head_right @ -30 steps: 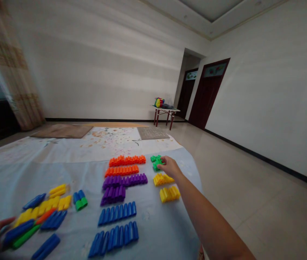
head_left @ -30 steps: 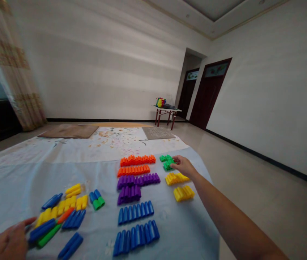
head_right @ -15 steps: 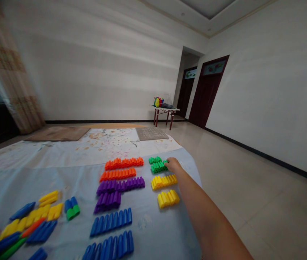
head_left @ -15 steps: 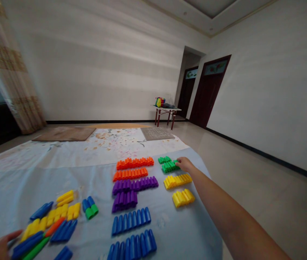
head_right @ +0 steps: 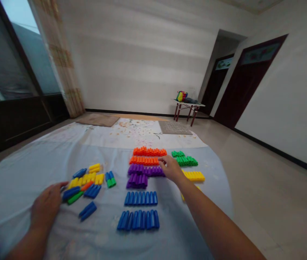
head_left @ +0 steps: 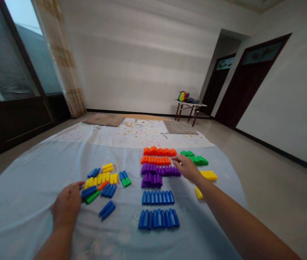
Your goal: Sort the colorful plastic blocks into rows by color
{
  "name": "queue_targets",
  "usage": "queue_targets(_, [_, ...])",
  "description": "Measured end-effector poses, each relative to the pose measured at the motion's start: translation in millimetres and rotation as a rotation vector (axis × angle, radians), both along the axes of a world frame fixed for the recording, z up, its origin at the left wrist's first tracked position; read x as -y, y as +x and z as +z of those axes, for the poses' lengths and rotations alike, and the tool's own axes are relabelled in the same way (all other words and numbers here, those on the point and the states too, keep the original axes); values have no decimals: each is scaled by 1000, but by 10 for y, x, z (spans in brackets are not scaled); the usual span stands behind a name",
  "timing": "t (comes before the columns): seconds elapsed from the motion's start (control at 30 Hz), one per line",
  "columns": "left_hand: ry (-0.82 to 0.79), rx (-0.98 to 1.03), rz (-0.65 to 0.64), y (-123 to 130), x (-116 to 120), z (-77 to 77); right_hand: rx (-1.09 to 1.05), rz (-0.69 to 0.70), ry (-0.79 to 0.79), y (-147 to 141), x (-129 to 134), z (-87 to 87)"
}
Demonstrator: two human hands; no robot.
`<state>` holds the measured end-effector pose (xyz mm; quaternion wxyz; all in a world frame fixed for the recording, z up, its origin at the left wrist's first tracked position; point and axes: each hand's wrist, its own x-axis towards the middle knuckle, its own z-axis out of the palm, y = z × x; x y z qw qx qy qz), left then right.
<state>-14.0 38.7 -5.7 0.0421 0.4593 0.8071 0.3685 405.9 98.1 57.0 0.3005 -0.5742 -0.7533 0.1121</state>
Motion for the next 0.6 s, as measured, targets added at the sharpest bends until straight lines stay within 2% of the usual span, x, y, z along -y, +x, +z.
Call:
queue_targets(0.1, [-28,91,-4,82,43,87,23,328,42,-634,250,-12])
queue_targets(0.2, [-7,114,-4,82,68,86,100,458,51,-1161,415,6])
queue_targets(0.3, [15,135,-14,63,76,59,226,437,44,-1545,470,46])
queue_targets(0.4, [18,129,-8,56,81,47,342,348,17,-1791,454,45])
queue_targets(0.5, [23,121,-22,59,87,49,422,251,-48,-1915,406,-30])
queue_targets(0.6, [36,126,-46,67,93,64,483,239,-132,-1942,370,-110])
